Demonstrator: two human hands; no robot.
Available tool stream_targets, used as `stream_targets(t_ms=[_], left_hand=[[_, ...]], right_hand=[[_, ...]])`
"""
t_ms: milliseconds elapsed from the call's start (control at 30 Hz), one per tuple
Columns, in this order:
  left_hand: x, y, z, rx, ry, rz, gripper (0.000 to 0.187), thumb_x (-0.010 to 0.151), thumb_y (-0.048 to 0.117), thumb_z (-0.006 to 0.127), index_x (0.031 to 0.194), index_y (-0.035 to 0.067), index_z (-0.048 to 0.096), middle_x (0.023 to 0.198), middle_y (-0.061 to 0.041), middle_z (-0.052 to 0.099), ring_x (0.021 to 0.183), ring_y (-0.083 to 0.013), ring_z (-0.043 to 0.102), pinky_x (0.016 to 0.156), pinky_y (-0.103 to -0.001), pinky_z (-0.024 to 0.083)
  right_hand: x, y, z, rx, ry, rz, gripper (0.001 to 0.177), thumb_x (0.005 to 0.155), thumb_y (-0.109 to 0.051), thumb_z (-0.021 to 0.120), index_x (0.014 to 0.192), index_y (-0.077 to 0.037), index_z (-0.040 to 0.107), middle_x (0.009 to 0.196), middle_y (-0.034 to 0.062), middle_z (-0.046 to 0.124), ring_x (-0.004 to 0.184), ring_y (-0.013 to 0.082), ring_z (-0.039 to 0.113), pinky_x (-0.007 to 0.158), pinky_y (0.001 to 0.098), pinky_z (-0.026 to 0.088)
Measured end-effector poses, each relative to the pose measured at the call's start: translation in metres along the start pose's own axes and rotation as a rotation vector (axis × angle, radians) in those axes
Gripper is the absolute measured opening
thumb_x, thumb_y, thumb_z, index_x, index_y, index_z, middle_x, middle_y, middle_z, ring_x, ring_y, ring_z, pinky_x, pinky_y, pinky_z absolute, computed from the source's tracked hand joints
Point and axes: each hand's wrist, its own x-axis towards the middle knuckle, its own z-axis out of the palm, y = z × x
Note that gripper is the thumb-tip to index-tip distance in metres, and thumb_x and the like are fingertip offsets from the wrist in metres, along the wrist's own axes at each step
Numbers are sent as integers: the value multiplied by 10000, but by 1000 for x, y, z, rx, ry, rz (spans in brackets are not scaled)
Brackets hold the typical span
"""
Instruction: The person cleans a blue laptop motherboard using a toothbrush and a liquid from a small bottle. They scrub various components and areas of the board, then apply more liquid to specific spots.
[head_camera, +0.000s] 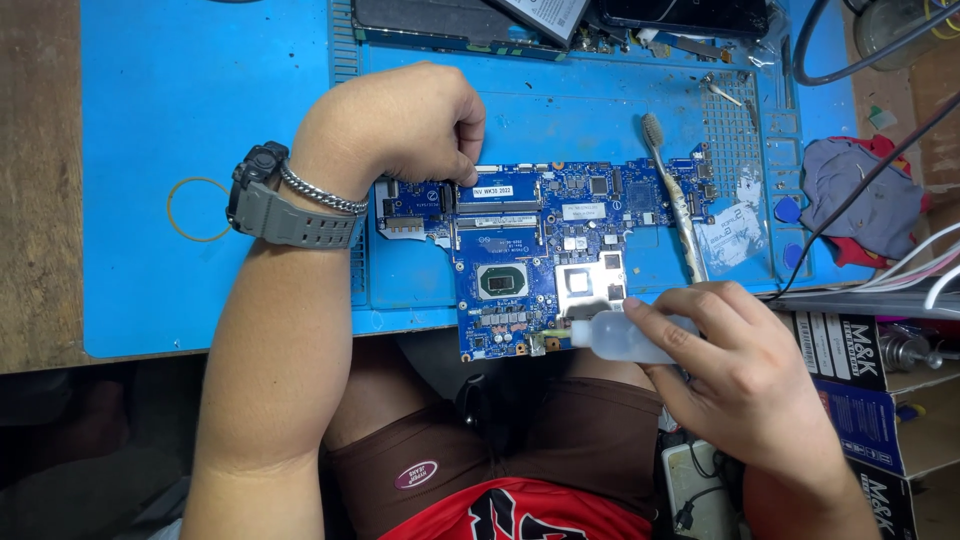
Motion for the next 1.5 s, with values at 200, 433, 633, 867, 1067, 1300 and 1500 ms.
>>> stream_targets(t_ms=[200,433,633,867,1067,1300,1500], left_hand=[[-1,2,-2,-5,-12,-7,87,911,253,807,883,186,758,876,-8,744,817,-182,673,640,-370,538],[-6,8,-5,-9,-18,-19,88,904,256,811,873,186,767,886,6,754,823,-171,680,646,-364,539],[-8,11,-9,-14,-26,-47,97,919,229,782,840,176,765,870,3,762,804,-175,681,618,-368,525],[-8,14,-5,-80,50,-54,76,787,172,801,815,101,804,784,-131,770,821,-331,734,764,-459,571],[-8,15,-5,-91,28,-110,85,780,194,811,835,131,822,756,-55,781,798,-265,742,779,-388,574],[-6,17,-8,-147,18,-124,91,787,150,806,866,110,828,748,-77,778,794,-267,741,795,-397,580],[-1,10,-4,-126,20,-143,95,784,177,807,867,136,829,736,-56,771,784,-261,745,786,-395,585]], right_hand=[[4,-6,8,54,27,-44,363,891,17,644,1249,-42,667,1062,125,650,892,321,612,783,416,525],[4,-8,21,81,35,-38,466,886,-23,673,1347,-56,616,1101,138,656,919,336,612,762,432,523],[-10,13,28,333,69,94,517,895,-140,744,1390,-104,601,1206,101,656,1073,258,607,957,387,467],[-33,112,60,602,568,288,490,898,-64,768,1287,75,505,1227,196,532,1172,298,532,1062,450,406],[-9,210,77,174,791,600,494,953,26,803,1330,67,486,1218,306,535,1188,500,553,1028,581,421],[-3,303,69,-42,684,1077,524,976,-220,902,1290,-38,524,1220,240,658,1180,451,638,1001,553,507],[-2,268,43,105,634,1111,636,1014,-192,907,1432,-9,465,1222,188,677,1146,338,693,920,476,580]])
